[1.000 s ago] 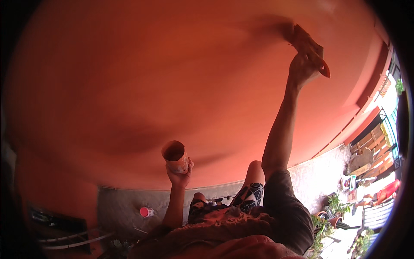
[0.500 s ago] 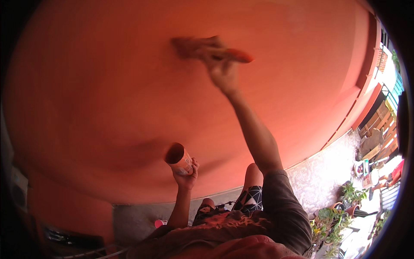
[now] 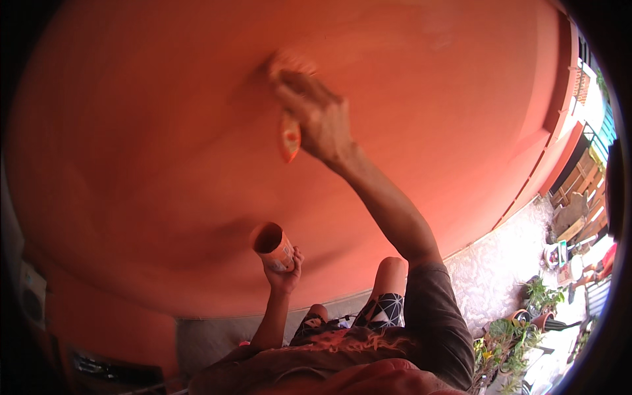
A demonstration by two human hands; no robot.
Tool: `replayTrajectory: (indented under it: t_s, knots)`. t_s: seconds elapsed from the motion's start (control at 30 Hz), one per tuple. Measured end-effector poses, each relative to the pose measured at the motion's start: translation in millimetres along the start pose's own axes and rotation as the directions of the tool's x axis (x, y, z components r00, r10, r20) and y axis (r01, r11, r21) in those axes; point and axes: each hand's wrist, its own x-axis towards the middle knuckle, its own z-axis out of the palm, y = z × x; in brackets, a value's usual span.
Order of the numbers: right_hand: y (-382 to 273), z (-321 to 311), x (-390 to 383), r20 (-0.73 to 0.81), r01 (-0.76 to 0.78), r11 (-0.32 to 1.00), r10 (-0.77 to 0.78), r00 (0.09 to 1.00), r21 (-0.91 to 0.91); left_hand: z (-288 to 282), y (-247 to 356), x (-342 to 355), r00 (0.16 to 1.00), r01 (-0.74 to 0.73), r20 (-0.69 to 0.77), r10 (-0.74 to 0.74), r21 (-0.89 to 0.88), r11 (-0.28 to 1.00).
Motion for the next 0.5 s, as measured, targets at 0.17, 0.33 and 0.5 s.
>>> replayTrajectory:
  t_s: [0.17,0.33,0.5]
  knots:
    - [13.1,7.3,34.0,-0.174,-0.113,0.842,0.236,0.956,0.527,12.2,-3.9,3.3,0.998,0.055,0.02,-0.055,-0.018,0.998]
    - [95.7,-72.2,36.0,-0.565,-0.292,0.921,0.389,0.728,0.258,1.4,1.8,4.3,0.998,0.067,0.001,-0.067,-0.002,0.998]
    - [83.1,-54.3,25.8,-0.369,-0.164,0.953,0.062,0.928,-0.255,-4.3,5.6,5.5,0.998,0.058,-0.026,-0.059,-0.008,0.998]
